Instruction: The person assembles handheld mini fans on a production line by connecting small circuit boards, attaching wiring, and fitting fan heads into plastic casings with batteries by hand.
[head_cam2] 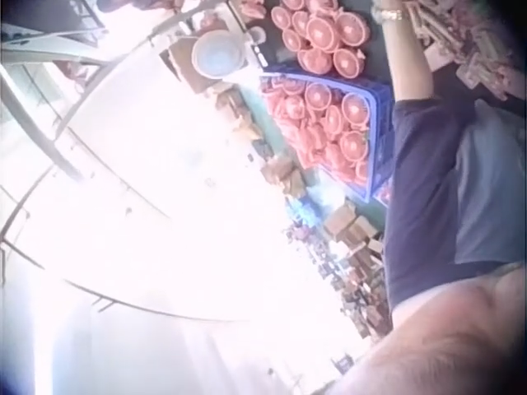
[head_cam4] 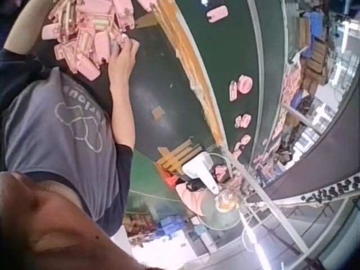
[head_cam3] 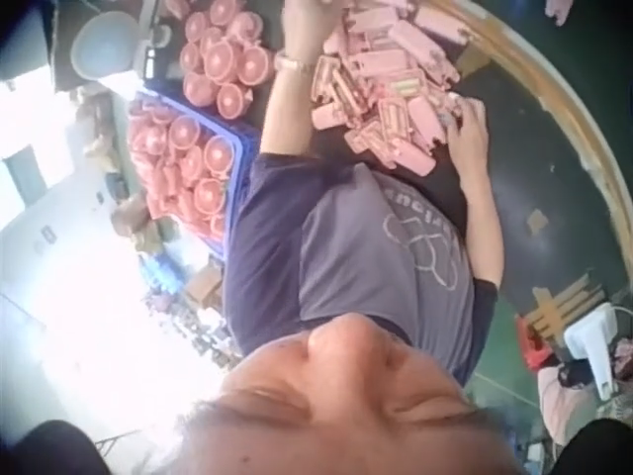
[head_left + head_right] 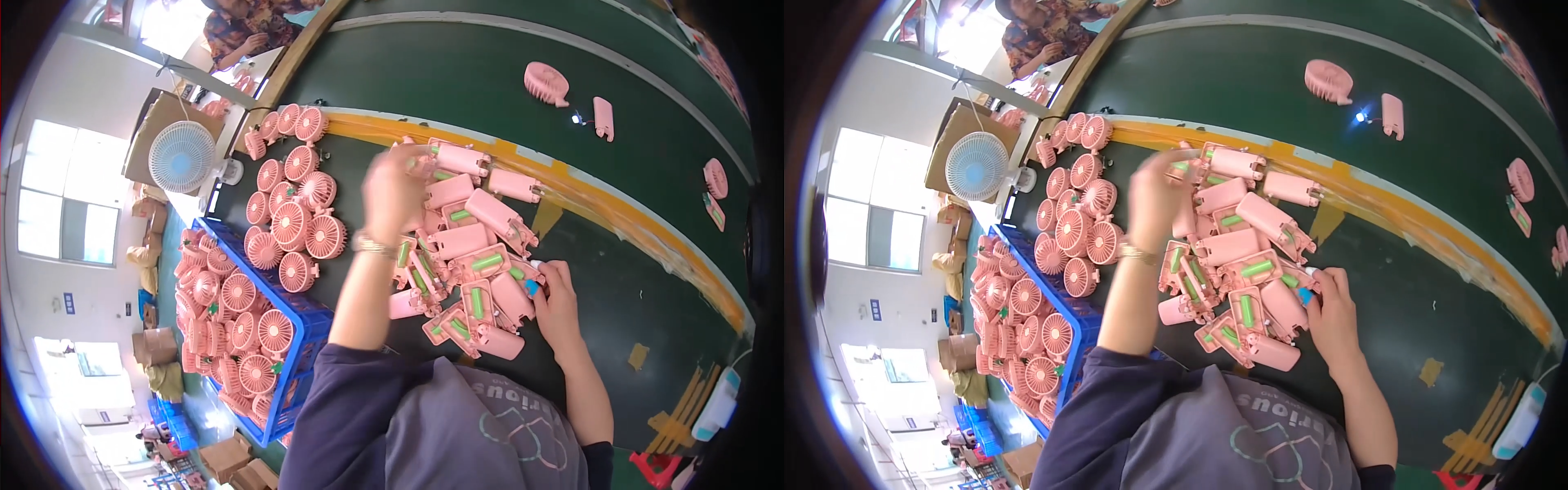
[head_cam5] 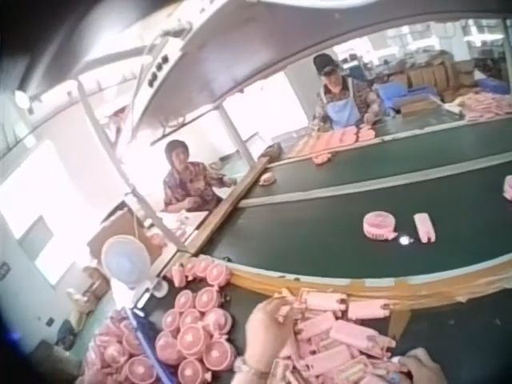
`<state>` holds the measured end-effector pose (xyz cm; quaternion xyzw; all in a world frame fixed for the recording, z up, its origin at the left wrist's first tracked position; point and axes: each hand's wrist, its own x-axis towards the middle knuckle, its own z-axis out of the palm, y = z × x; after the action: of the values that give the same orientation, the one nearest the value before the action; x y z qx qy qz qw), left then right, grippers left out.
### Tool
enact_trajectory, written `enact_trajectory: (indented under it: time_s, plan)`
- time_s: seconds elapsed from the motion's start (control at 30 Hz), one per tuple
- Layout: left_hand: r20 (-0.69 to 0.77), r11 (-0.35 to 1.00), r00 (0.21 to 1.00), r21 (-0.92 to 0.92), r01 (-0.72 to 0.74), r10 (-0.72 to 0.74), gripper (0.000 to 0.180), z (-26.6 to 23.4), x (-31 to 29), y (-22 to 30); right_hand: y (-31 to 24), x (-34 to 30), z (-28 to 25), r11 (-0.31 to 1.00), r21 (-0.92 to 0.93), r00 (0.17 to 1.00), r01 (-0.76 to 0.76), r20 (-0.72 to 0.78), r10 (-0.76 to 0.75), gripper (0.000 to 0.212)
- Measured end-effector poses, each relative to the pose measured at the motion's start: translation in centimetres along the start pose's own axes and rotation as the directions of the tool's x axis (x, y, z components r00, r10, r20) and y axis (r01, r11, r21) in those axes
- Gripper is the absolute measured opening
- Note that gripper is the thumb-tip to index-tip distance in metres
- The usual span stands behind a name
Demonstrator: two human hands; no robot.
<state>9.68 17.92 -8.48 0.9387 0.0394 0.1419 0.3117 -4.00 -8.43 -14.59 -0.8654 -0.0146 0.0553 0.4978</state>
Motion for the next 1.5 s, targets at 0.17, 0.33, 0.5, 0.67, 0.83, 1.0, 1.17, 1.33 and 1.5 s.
enact_trajectory:
  time_s: [0.17, 0.33, 0.5, 0.67, 0.83, 1.0, 1.17, 1.33, 1.5]
  plan:
    - [-0.172, 0.595, 0.983, 0.785, 0.173, -0.059, 0.055, -9.6, 1.7, -14.2, -0.7, 0.8, -0.4, 0.997, -0.049, 0.998, 0.06, 0.017, -0.059, 0.015]
    - [0.048, 0.454, 0.92, 0.879, 0.146, -0.388, 0.08, -8.0, 2.8, -15.4, 0.9, -1.1, -2.0, 0.97, 0.174, 0.977, -0.169, 0.159, 0.142, 0.014]
    - [0.153, 0.645, 0.923, 0.755, 0.123, -0.354, 0.091, -9.3, 2.3, -12.9, 2.7, -6.4, -5.6, 0.805, 0.436, 0.915, -0.402, 0.176, 0.362, 0.012]
    - [0.045, 0.951, 0.952, 0.041, -0.305, 0.303, 0.073, -8.2, 0.1, -2.5, 2.2, -10.8, -8.2, 0.564, 0.7, 0.845, -0.438, 0.108, 0.523, 0.01]
    - [0.234, 0.544, 0.498, -0.214, -0.812, 0.835, 0.047, -1.6, -5.5, 9.5, 2.4, -11.6, -8.7, 0.232, 0.923, 0.838, -0.306, 0.146, 0.527, 0.017]
    - [0.351, 0.236, 0.115, -0.328, -0.915, 0.929, 0.029, 8.6, -13.6, 13.6, 4.9, -14.8, -10.0, 0.164, 0.986, 0.9, -0.02, -0.053, 0.432, 0.025]
    - [0.498, 0.269, -0.024, -0.509, -0.818, 0.867, 0.029, 9.3, -15.6, 13.1, 5.9, -18.1, -10.9, 0.43, 0.902, 0.778, 0.026, -0.289, 0.558, 0.031]
    - [0.534, 0.451, 0.01, -0.704, -0.549, 0.845, 0.029, 8.1, -14.1, 13.8, 6.2, -16.9, -10.1, 0.764, 0.628, 0.734, -0.151, -0.446, 0.512, 0.026]
    - [0.648, 0.824, 0.525, -0.521, -0.223, 0.552, 0.02, 9.5, -13.3, 16.3, 8.9, -17.3, -9.9, 0.854, 0.48, 0.722, -0.199, -0.518, 0.459, 0.028]
